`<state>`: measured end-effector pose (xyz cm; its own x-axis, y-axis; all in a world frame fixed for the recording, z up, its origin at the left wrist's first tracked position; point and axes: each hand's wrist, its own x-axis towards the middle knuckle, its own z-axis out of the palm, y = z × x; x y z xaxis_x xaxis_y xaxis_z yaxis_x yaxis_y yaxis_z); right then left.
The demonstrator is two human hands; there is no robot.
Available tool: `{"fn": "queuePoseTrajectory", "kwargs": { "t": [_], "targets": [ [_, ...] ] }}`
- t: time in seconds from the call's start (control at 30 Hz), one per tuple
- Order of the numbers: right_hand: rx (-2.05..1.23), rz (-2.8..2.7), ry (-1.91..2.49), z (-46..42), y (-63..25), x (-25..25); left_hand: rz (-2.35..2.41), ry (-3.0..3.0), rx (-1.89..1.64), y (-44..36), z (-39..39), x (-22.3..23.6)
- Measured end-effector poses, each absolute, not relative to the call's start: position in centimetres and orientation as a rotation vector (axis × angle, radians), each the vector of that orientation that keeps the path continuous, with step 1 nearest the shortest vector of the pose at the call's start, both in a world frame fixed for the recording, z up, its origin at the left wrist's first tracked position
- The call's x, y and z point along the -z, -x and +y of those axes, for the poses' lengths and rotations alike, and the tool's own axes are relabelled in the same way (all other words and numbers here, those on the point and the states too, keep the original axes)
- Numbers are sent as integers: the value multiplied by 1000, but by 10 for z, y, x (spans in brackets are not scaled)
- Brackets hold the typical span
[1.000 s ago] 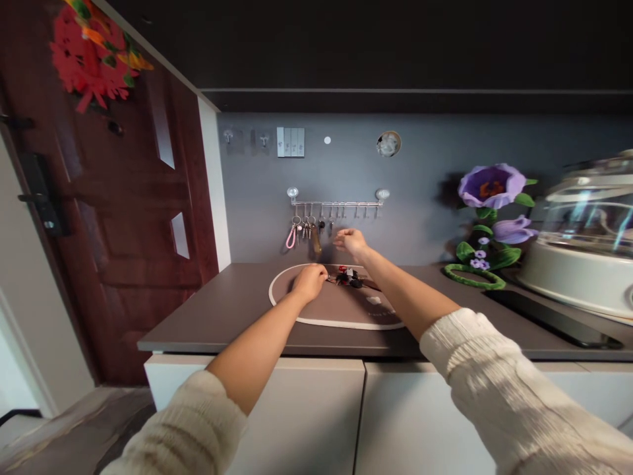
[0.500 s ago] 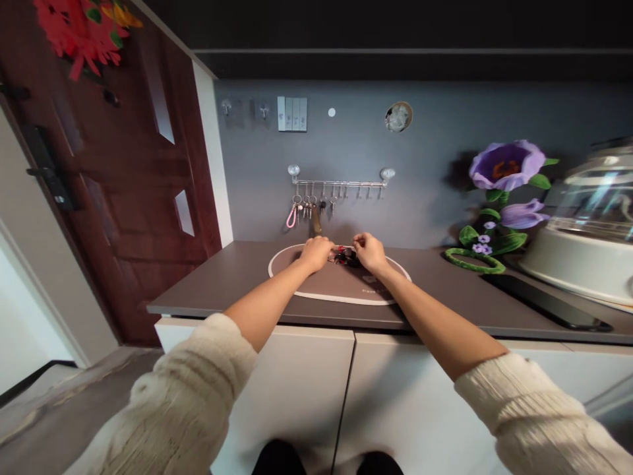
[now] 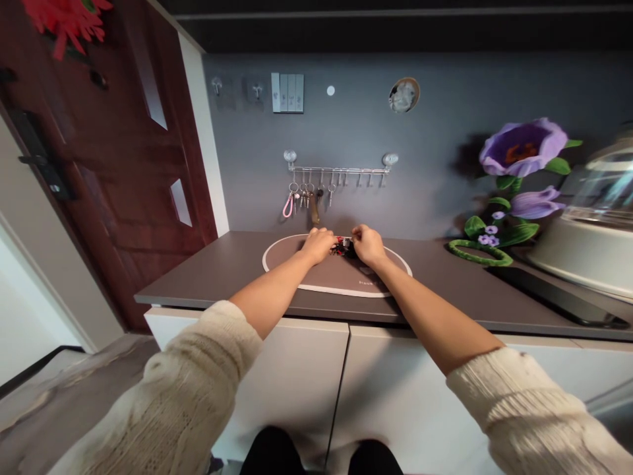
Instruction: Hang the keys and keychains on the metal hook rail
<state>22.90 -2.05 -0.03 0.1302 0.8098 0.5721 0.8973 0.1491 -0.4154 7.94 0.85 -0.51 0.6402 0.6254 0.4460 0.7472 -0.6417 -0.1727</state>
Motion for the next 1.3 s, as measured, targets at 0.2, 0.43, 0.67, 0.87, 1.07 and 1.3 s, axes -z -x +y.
{"fn": "queuePoseTrajectory", "kwargs": {
  "t": [0.2,0.43,0.67,0.87,1.07,1.3],
  "targets": [
    [143,-1693,1645,-18,-228,0,-1039,2511,468,-81,11,5],
    [144,-1710,1634,-17,-229,2,-1054,2488,554,-77,10,5],
    [118,-1744,1618,-17,-229,3,-1145,2531,714,-72,10,2],
    [96,-1790,1584,-19,-227,3,-1243,2595,949,-68,10,-1],
    [50,-1857,1497,-23,-223,1,-1285,2725,1271,-70,12,-1],
    [32,-1889,1392,-27,-220,-2,-1369,2832,1666,-75,12,-2]
  ]
}}
